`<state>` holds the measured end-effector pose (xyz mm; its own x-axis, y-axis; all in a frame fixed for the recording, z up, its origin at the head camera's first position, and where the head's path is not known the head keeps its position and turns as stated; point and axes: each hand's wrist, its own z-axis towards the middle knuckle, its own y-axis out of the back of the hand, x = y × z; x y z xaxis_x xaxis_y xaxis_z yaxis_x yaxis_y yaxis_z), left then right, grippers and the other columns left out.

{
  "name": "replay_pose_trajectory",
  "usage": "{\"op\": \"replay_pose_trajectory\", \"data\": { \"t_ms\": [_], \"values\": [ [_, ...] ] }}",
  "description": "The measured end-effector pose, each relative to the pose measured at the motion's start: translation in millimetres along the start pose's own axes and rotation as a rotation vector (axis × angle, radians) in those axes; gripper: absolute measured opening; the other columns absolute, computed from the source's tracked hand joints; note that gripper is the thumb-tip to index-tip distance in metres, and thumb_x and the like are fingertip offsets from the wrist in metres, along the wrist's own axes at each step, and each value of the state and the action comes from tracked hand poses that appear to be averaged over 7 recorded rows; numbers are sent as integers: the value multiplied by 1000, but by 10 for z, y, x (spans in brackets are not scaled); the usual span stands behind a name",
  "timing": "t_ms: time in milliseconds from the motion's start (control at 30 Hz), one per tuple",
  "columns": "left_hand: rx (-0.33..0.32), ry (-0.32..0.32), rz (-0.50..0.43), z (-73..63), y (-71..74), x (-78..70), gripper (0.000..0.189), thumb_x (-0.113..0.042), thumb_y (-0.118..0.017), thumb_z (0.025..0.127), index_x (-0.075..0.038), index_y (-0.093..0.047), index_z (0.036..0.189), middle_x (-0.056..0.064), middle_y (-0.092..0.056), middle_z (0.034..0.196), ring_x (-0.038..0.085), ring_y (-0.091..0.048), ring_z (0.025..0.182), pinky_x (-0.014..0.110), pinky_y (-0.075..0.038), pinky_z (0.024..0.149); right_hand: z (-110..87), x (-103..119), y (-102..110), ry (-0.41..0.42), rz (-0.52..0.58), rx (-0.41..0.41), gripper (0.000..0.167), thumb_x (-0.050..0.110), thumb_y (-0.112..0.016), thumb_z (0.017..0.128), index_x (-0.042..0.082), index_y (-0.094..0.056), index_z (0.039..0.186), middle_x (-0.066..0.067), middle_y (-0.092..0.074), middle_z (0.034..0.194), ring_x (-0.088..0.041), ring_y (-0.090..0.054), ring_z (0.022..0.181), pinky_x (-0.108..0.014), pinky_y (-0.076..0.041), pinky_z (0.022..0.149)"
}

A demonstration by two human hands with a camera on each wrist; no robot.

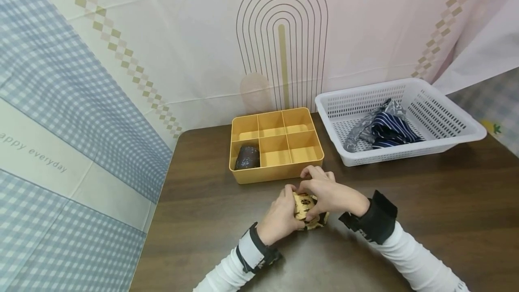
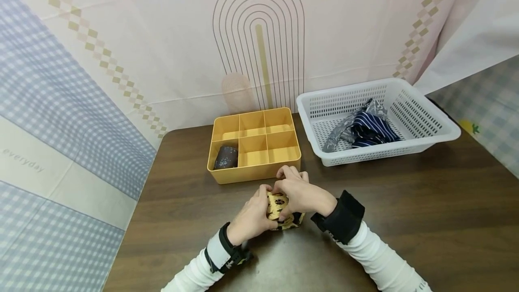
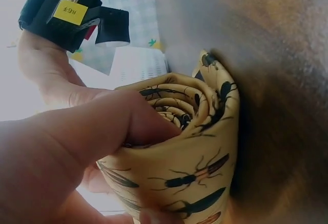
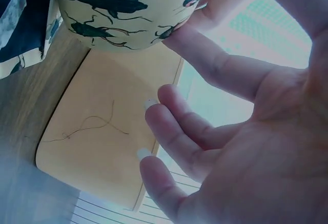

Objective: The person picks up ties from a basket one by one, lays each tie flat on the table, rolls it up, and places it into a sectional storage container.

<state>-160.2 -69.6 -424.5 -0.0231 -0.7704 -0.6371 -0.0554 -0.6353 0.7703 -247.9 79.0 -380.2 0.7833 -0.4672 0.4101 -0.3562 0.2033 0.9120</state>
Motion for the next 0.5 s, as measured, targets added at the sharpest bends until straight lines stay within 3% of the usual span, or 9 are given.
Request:
{"op": "replay_pose_trajectory", "data": {
  "t_ms": [167,500],
  "values": [
    [9,7,18,10,-22,-12,79,-13,-84,64,-6,-39,129,9,-52,107,16,-56,77,26,-44,59,-5,-14,27,-46,-10,30,40,27,-90,55,16,-66,85,-10,-48,111,-32,-42,107,-37,-28,73],
    [3,-67,8,18,-89,26,75,-13,-84,66,-4,-41,126,7,-50,107,14,-54,84,23,-45,67,-18,-33,53,-99,-25,86,40,23,-91,52,16,-61,77,-8,-48,107,-29,-41,100,-35,-26,72]
  ]
}}
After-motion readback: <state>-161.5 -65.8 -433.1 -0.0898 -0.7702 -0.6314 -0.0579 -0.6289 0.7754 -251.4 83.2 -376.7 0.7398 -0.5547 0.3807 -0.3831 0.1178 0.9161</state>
